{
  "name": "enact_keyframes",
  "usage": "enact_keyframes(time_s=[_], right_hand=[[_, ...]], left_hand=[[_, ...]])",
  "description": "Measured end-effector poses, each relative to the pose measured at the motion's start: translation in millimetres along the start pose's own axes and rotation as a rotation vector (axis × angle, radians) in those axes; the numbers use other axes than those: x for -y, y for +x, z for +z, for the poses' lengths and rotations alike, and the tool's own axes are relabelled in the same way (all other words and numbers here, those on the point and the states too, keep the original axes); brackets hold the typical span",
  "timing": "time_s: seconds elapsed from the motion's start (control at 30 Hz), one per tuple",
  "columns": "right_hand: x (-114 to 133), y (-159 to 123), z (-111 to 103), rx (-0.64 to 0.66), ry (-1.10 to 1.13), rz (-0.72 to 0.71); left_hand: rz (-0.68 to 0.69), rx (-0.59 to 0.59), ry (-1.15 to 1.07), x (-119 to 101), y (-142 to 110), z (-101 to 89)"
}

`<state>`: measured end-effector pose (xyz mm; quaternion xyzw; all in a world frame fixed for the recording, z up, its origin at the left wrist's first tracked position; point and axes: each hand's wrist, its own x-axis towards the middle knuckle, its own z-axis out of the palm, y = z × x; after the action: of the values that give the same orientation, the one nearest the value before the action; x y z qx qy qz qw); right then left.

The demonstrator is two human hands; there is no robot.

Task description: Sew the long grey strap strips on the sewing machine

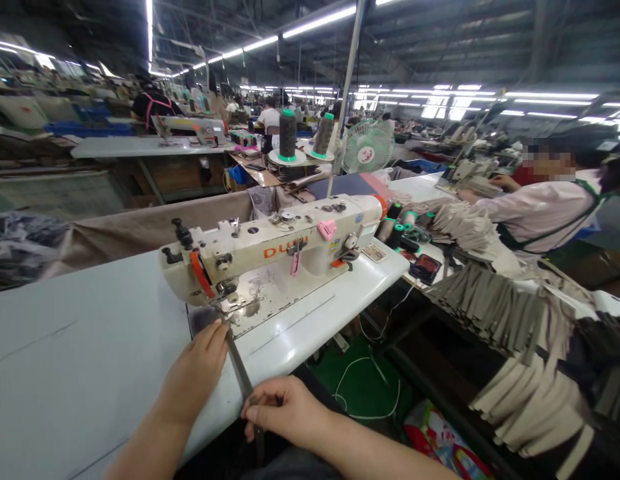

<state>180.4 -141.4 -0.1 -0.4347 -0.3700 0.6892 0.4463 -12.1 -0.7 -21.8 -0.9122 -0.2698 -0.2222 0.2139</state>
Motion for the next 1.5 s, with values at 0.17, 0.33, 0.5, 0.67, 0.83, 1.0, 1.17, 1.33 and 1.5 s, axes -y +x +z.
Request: enact_keyframes(time_s=[0.17,0.33,0.5,0.67,0.83,1.0,1.17,1.33,1.5], right_hand=[[9,-13,-6,0.148,0.077,0.038],[13,-22,-14,0.18,0.04,0.01],[6,-12,-21,0.239,-0.289,0.078],[-19,-5,-28,0.324,-0.509,0.185],[-10,-5,-26,0.314,-0.51,0.106],[14,-13,-21,0.297,-0.2,0.097],[20,-16,-21,0.247,-0.15,0.059],[22,-18,-18,0.319,-0.331,-0.038],[20,-21,-20,0.335,-0.395,-0.093]], left_hand=[[-0.041,0.005,-0.021,0,2,2.0],[-0.189,0.016,-0.083,-4,10,-2.2],[-0.29,0.095,-0.148,-3,11,0.8],[-0.298,0.14,-0.141,-4,12,-1.7],[-0.29,0.15,-0.122,-4,12,-1.9],[-0.297,0.151,-0.135,-4,12,-0.1],[-0.342,0.147,-0.17,-4,16,-2.2],[-0.378,0.148,-0.215,-4,20,-6.4],[-0.388,0.169,-0.243,-3,22,-5.3]])
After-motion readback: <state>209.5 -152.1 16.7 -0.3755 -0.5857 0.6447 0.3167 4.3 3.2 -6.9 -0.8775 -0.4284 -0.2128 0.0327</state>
